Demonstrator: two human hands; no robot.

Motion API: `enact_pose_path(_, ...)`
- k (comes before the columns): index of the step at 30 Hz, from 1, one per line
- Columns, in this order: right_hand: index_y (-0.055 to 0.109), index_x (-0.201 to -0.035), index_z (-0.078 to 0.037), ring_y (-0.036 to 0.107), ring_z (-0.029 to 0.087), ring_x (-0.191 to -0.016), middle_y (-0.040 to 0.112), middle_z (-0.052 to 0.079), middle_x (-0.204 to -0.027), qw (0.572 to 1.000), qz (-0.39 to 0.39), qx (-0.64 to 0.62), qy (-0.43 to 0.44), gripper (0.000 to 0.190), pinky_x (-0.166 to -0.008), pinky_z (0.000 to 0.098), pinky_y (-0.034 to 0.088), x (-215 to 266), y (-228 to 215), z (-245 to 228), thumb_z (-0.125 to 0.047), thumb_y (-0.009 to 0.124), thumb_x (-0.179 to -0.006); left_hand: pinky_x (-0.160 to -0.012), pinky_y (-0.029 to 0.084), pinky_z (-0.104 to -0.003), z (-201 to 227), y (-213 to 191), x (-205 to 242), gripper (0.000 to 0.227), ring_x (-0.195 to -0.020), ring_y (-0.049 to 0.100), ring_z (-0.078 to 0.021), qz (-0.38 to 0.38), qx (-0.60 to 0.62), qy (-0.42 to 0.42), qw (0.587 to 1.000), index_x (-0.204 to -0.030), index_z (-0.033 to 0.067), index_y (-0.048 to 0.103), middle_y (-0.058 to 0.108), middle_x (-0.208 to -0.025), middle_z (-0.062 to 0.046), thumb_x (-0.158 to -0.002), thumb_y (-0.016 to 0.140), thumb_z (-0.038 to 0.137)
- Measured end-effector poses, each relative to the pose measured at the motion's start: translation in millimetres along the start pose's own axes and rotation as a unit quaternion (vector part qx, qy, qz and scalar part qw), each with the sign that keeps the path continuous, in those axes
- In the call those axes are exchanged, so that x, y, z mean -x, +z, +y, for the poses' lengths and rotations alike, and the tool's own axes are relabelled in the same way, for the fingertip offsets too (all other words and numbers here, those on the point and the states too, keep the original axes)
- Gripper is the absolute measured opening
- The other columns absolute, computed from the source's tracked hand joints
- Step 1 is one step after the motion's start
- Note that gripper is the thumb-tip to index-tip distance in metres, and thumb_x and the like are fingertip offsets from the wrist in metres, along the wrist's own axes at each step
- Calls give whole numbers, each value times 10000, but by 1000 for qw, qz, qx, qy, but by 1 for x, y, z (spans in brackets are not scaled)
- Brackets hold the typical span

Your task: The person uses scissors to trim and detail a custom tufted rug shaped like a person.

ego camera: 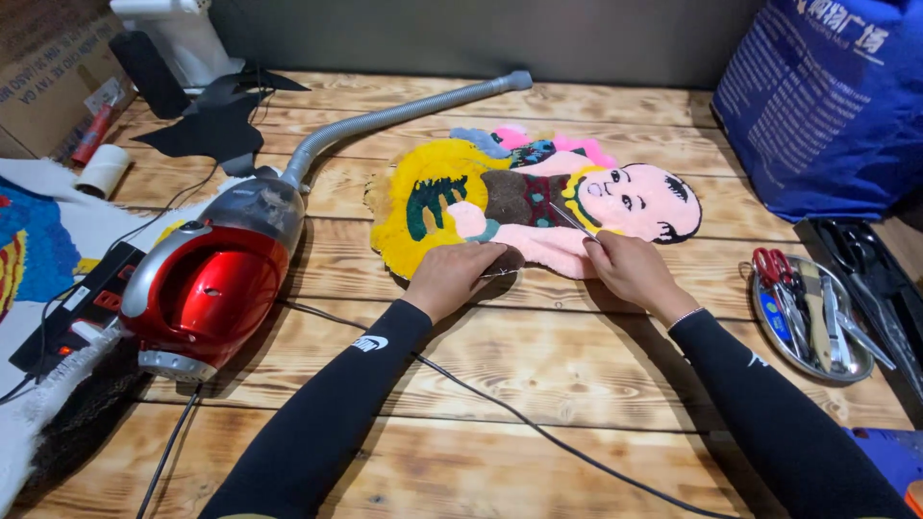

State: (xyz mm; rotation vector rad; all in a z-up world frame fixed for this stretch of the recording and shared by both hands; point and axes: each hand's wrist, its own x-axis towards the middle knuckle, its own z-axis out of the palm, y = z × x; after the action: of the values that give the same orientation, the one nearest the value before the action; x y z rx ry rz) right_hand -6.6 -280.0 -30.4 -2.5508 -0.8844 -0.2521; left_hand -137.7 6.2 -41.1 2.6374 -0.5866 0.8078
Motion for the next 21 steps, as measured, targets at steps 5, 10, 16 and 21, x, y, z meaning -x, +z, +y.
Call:
enact_pose_path(5, 654, -926, -28, 645, 448, -804, 680, 231, -815, 999, -46, -23, -1, 359, -703, 543, 474, 35, -20, -13, -349, 520, -1014, -772, 540, -448, 7, -14, 19, 422, -959, 696, -333, -44, 3, 39, 998, -1289, 123, 629, 731, -1077, -118, -885, 710, 217)
enact_pose_path(10, 675, -1008, -23, 653, 390, -860, 673, 189, -920, 993, -37, -90, -67, 297, -740, 478, 508, 59, -33, -32, -288, 540, -1012, -765, 545, -451, 10, -22, 27, 406, -940, 707, -331, -98, -5, 14, 995, -1318, 151, 641, 740, -1069, -109, -926, 708, 235)
enact_pose_path(16, 729, -1048, -62, 662, 351, -832, 687, 151, -891, 997, -28, -33, -60, 286, -690, 447, 499, 75, -47, -55, -280, 552, -993, -792, 559, -426, 19, -47, 19, 344, -959, 710, -326, -48, 107, 9, 993, -1229, 146, 719, 754, -1101, -104, -916, 730, 286)
enact_pose_path(21, 732, -923, -39, 692, 219, -577, 722, 85, -650, 982, -139, -123, 25, 392, -608, 369, 534, 75, -58, -68, -357, 525, -1025, -738, 552, -436, 18, -67, 9, 266, -844, 717, -337, -89, 117, -53, 988, -1093, 152, 761, 763, -936, -112, -916, 731, 348)
